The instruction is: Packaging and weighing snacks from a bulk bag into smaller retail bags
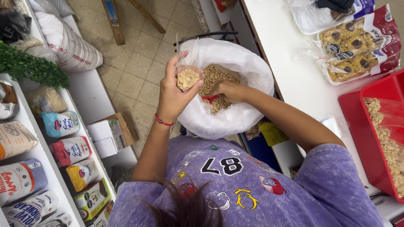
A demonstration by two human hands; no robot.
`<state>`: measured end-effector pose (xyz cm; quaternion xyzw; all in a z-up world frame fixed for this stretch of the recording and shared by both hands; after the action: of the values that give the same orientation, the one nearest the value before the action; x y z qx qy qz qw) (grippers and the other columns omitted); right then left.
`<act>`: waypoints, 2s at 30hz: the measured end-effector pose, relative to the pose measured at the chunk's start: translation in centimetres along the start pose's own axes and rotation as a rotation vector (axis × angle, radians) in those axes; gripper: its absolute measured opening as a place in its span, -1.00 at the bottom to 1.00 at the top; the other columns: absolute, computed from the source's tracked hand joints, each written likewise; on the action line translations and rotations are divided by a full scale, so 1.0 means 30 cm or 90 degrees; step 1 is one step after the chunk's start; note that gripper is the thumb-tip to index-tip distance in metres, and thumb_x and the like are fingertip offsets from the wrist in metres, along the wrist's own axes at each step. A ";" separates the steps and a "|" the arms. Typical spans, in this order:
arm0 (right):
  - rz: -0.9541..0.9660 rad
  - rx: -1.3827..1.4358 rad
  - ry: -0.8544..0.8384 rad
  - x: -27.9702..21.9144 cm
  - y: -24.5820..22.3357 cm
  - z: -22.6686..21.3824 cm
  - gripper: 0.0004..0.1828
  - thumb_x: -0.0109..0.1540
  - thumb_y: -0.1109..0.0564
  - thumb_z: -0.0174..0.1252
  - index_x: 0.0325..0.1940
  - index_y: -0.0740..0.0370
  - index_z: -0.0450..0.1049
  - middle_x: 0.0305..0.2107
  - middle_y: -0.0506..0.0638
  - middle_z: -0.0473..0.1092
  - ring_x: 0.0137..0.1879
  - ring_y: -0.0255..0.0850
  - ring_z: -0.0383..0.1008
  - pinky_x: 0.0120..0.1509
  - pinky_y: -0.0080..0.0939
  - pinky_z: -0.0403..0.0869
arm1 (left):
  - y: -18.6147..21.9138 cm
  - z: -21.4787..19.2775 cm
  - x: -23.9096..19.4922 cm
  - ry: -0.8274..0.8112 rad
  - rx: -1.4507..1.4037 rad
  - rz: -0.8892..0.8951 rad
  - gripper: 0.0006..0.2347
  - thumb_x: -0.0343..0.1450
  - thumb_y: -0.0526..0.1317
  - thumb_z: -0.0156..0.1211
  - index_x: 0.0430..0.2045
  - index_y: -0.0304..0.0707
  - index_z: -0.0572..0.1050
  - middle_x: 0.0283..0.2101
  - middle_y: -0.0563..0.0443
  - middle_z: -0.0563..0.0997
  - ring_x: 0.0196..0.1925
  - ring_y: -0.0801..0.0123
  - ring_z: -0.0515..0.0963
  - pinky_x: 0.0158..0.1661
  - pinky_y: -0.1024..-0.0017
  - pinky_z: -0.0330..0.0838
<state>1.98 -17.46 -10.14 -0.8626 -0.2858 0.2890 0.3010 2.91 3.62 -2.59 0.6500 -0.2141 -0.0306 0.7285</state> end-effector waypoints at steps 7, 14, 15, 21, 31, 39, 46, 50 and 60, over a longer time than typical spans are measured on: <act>0.037 0.113 -0.046 -0.102 0.104 -0.015 -0.66 0.14 0.41 -0.11 -0.12 0.33 0.52 -0.46 0.23 0.49 -0.22 0.20 0.47 -0.03 0.17 0.37 | 0.039 0.005 0.004 -0.021 0.028 0.011 -0.41 0.32 -0.51 0.29 0.22 -0.34 0.14 -0.19 -0.30 0.61 -0.19 0.15 0.68 -0.12 0.27 0.58; 0.165 0.111 0.141 -0.229 0.003 -0.045 -0.72 0.19 0.13 0.12 -0.04 0.26 0.47 -0.25 0.24 0.48 -0.05 0.16 0.50 0.06 0.07 0.43 | 0.050 -0.007 0.007 -0.029 0.151 0.045 -0.40 0.30 -0.44 0.37 0.21 -0.31 0.18 -0.26 -0.19 0.64 -0.23 0.13 0.66 -0.13 0.24 0.53; 0.175 0.073 0.182 -0.250 -0.026 -0.047 -0.68 0.17 0.08 0.23 -0.04 0.24 0.46 -0.25 0.23 0.47 -0.04 0.15 0.50 0.04 0.06 0.44 | 0.048 -0.008 0.009 -0.037 0.188 0.048 -0.42 0.29 -0.42 0.38 0.19 -0.30 0.21 -0.26 -0.18 0.64 -0.24 0.10 0.67 -0.14 0.22 0.53; 0.128 0.088 0.367 -0.411 -0.141 -0.115 -0.73 0.16 0.21 0.26 -0.07 0.31 0.50 -0.30 0.22 0.45 -0.15 0.11 0.48 -0.10 -0.06 0.47 | 0.045 0.016 -0.016 -0.090 0.339 0.019 -0.42 0.24 -0.45 0.31 0.17 -0.20 0.25 -0.24 -0.24 0.64 -0.20 -0.17 0.63 -0.17 0.03 0.50; 0.026 -0.146 0.423 -0.650 -0.317 -0.385 -0.73 0.26 0.14 0.20 -0.01 0.33 0.49 -0.22 0.10 0.45 -0.12 -0.09 0.37 -0.02 -0.11 0.33 | 0.046 0.079 -0.026 -0.201 0.499 0.032 -0.45 0.30 -0.31 0.26 0.17 -0.06 0.16 -0.04 -0.17 0.60 -0.25 -0.25 0.57 -0.35 0.03 0.39; 0.077 -0.524 0.292 -0.530 -0.468 -0.468 -0.81 0.27 0.05 0.20 -0.08 0.11 0.56 -0.33 -0.10 0.47 -0.25 -0.09 0.30 -0.31 -0.11 0.34 | 0.033 0.106 -0.048 -0.231 0.523 0.002 -0.41 0.23 -0.33 0.27 0.16 -0.06 0.15 -0.10 -0.29 0.59 -0.31 -0.31 0.57 -0.40 -0.09 0.40; -0.022 -0.936 0.304 -0.392 -0.634 -0.413 -0.90 0.21 0.06 0.19 -0.40 -0.06 0.45 -0.46 -0.24 0.29 -0.14 -0.22 0.26 -0.18 -0.25 0.21 | -0.027 0.120 -0.057 -0.184 0.381 0.012 -0.49 0.24 -0.32 0.25 0.08 -0.12 0.21 -0.10 -0.12 0.55 -0.21 0.00 0.62 -0.44 0.17 0.42; 0.097 -1.105 0.345 -0.469 -0.742 -0.429 -0.94 0.30 0.07 0.18 -0.17 0.00 0.44 -0.29 -0.23 0.29 -0.08 -0.28 0.23 -0.10 -0.31 0.18 | -0.086 0.104 -0.069 -0.129 0.318 0.016 -0.48 0.21 -0.22 0.44 0.01 -0.21 0.29 -0.07 -0.12 0.57 -0.10 0.08 0.62 -0.24 0.28 0.56; 0.339 -0.337 0.139 -0.315 -0.224 -0.119 -0.74 0.17 0.27 0.13 -0.04 0.26 0.38 -0.37 0.25 0.52 -0.20 0.21 0.57 -0.17 0.22 0.51 | 0.007 0.041 -0.061 0.021 0.067 -0.028 -0.59 0.30 -0.30 0.42 -0.01 -0.38 0.41 -0.19 -0.42 0.59 -0.13 -0.13 0.62 -0.08 0.03 0.53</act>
<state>-4.08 -20.62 -0.11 -0.9802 -0.0831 0.1795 0.0113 0.79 3.09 -2.82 0.6924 -0.1887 -0.0248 0.6959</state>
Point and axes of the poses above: each hand's wrist, its own x-axis towards the middle knuckle, its own z-axis out of the palm, y = z × x, the point moved 1 cm from there along x, towards the middle knuckle
